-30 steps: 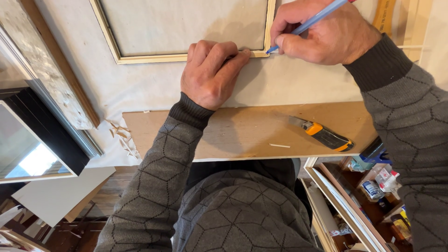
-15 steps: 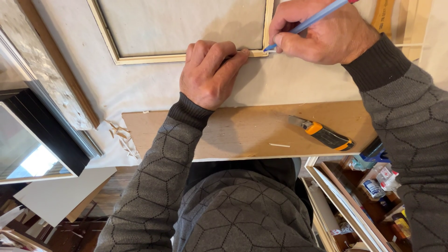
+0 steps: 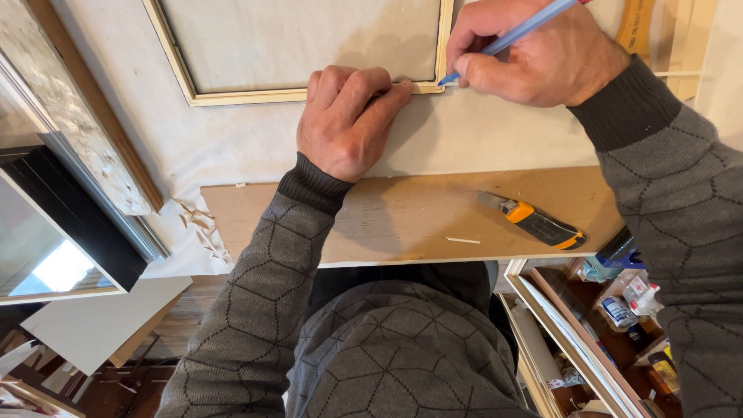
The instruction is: Measuring, marking, and cutting thin strips to fit as decorative elements or spacers inside a picture frame.
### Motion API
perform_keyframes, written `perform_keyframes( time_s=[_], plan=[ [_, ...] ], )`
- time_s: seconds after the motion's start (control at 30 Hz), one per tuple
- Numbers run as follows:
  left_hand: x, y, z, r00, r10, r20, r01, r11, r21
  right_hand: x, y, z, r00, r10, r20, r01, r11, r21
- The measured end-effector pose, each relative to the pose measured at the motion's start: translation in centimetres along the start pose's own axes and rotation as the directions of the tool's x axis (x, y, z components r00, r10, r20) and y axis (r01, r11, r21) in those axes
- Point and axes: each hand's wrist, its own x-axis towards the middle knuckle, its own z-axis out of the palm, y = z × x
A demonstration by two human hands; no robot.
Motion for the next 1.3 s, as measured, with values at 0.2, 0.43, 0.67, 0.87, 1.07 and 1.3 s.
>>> perform_keyframes(
  time_s=[0.2, 0.43, 0.67, 0.87, 1.07, 1.3],
  plan=[
    [0.0, 0.0, -0.1, 1.000, -0.002, 0.003, 0.002, 1.000, -0.003, 0.0, -0.1, 0.1, 1.000, 0.013, -0.002, -0.014, 1.000, -0.024],
    [0.0, 0.0, 0.0, 1.000, 0.002, 0.001, -0.002, 1.000, -0.005, -1.1, 0.4, -0.1, 0.995, 0.100, -0.026, -0.089, 0.956, 0.280],
    [0.3, 0.2, -0.1, 1.000, 0.008, -0.013, -0.009, 1.000, -0.016, -3.9, -7.6, -4.5, 0.904, 0.422, 0.064, -0.424, 0.906, 0.008],
    [0.2, 0.1, -0.3, 1.000, -0.005, -0.010, 0.005, 1.000, -0.016, -9.9, -9.8, -1.2, 0.627, 0.741, 0.240, -0.578, 0.649, -0.494],
    [0.4, 0.3, -0.2, 0.999, 0.007, -0.032, -0.009, 0.998, -0.061, -19.5, -7.2, 3.6, 0.519, 0.852, 0.067, -0.808, 0.514, -0.288],
    [0.5, 0.2, -0.1, 0.998, 0.016, -0.054, -0.018, 0.999, -0.039, -23.9, -5.6, 6.5, 0.222, 0.974, -0.038, -0.975, 0.223, 0.017]
  ],
)
